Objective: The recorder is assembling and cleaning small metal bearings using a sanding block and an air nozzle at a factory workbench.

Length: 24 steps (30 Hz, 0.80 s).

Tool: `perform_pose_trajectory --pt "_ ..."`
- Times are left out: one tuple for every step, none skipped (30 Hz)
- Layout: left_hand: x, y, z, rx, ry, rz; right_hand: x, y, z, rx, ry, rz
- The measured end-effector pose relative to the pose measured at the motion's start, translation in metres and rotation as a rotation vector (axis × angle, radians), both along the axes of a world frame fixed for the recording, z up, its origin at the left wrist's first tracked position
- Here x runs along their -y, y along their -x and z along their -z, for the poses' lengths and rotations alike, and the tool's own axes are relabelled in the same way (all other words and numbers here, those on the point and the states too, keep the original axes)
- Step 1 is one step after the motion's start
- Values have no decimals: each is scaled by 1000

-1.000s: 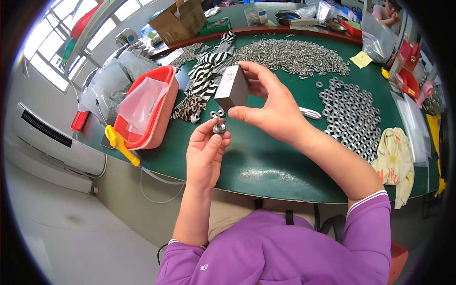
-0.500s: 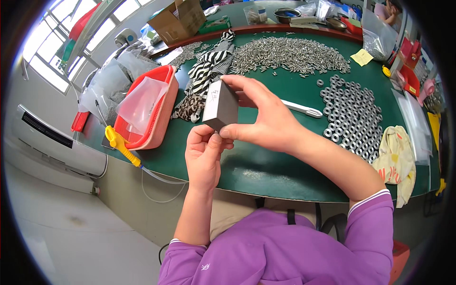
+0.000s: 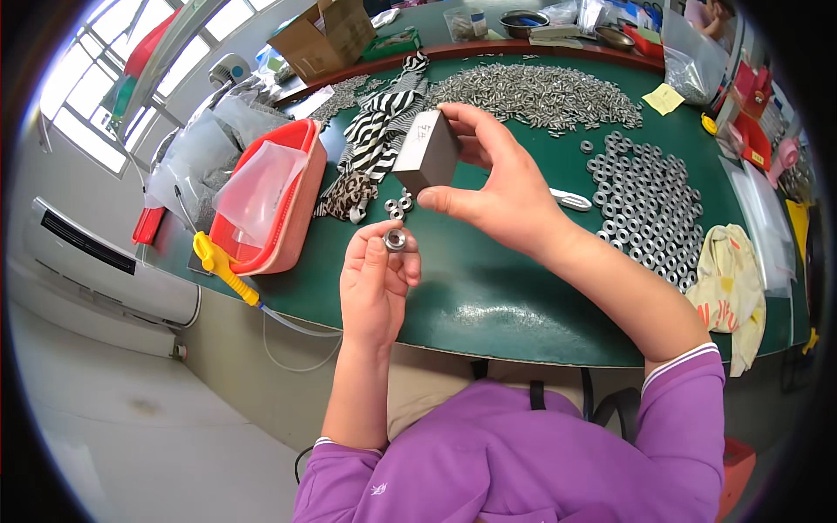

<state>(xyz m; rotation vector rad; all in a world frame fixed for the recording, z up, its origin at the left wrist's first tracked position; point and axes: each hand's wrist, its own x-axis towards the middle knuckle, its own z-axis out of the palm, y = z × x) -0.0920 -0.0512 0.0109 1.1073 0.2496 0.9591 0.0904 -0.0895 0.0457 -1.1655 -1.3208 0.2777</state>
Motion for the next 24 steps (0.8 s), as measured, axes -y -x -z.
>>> perform_pose_trajectory --pt "0 0 1 -9 7 6 -1 0 0 1 -2 -1" --pt "1 -1 2 -19 13 12 -1 1 1 -26 -6 -42" --pt "2 -3 0 1 92 21 -1 3 1 -54 -9 -83" --pt "2 -3 1 1 91 20 0 5 1 -54 -10 -83" --pt "2 -3 1 12 130 22 1 7 1 -57 12 -109" --pt "2 -3 2 22 168 26 3 9 1 -61 33 -133" --pt "0 -1 3 63 210 59 4 10 0 -60 30 -131" --pt "2 -1 1 63 206 61 5 12 0 -45 50 -130" --pt "2 -2 0 16 203 15 5 10 0 -28 69 -126" --pt "3 -4 0 -30 198 -31 5 9 0 -11 88 -121" --pt "4 -4 1 -20 187 -27 5 8 3 -7 89 -122" --pt "5 -5 2 -17 158 -45 6 8 3 -8 111 -126" --pt "5 -6 2 -13 128 -63 7 9 2 -9 132 -129" --pt "5 -6 2 -17 111 -94 9 10 -2 -4 153 -140" --pt "3 -5 6 1 90 -99 10 12 0 -2 151 -156" --pt "2 -5 8 19 70 -105 11 15 0 -1 149 -171" --pt "1 -6 7 13 51 -102 13 17 -1 39 142 -156" --pt "2 -5 5 17 45 -96 13 16 -3 43 137 -150" --pt "2 -3 3 24 29 -48 13 14 -4 150 65 -47" --pt "4 -3 1 31 14 0 11 12 -3 257 -5 57" --pt "12 -4 -8 68 6 73 4 5 -1 272 -74 123" --pt "10 -4 -9 76 36 86 4 2 3 145 -29 78" --pt "6 -2 -10 83 66 99 4 -1 4 17 15 32" --pt "-3 0 -7 59 61 47 5 1 -1 -30 -16 -35"
